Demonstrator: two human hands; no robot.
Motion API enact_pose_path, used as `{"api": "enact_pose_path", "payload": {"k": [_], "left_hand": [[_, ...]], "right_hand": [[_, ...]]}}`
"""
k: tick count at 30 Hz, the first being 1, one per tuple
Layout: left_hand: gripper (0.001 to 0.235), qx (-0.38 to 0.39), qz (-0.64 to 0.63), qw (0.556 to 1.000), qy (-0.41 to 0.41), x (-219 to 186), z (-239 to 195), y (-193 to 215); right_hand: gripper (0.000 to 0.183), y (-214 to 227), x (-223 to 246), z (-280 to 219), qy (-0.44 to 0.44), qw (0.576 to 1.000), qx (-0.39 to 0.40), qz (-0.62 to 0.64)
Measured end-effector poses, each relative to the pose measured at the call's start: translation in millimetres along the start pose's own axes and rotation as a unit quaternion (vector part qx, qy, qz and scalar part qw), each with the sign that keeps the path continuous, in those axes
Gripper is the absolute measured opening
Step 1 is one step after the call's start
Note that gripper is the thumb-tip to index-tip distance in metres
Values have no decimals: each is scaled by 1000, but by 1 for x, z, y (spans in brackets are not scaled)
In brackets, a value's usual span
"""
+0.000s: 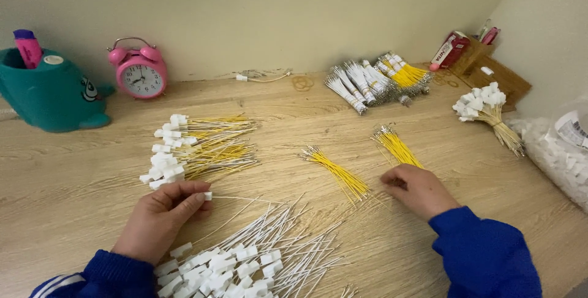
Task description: Manually assembling small electrical connectors by inserting wires into plastic housings.
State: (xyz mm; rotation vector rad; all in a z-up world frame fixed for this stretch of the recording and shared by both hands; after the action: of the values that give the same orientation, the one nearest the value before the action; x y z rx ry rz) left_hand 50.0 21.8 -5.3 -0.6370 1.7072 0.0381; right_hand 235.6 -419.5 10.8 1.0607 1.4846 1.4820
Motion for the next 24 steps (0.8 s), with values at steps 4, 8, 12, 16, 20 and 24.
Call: {"api": "enact_pose_path", "payload": {"k": [4,8,12,16,20,24], "left_hand": [[24,-2,2,1000,8,-7,-7,-5],[23,0,3,1000,6,-1,-2,-3],[24,3,19,1000,-11,3,3,2],[22,-23,31,999,17,-8,-8,-5],[21,-7,23,1000,-1,-3,-3,-2],[21,2,-9,1000,0,4,3,2]], "right_hand": [[32,13,-3,-17,-69,994,66,44],[27,12,-18,-13,-3,997,-65,27],[21,17,-2,-18,70,989,-132,-8],[37,35,27,-38,-78,990,84,-84],[23,11,7,-31,-75,991,84,-77],[18,-18,-17,-20,7,994,47,-101]]}}
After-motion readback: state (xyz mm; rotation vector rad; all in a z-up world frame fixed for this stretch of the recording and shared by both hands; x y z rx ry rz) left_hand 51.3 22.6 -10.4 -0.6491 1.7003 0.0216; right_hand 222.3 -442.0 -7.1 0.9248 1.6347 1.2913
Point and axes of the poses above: each hand's wrist, its own z-axis towards the middle knuckle, its own y-axis out of the back of the hand, x = y × z, the point moved 6 cm from there along z, towards the middle knuckle, and after that the axes turned 13 degrees about -z, right-handed, at the moved point
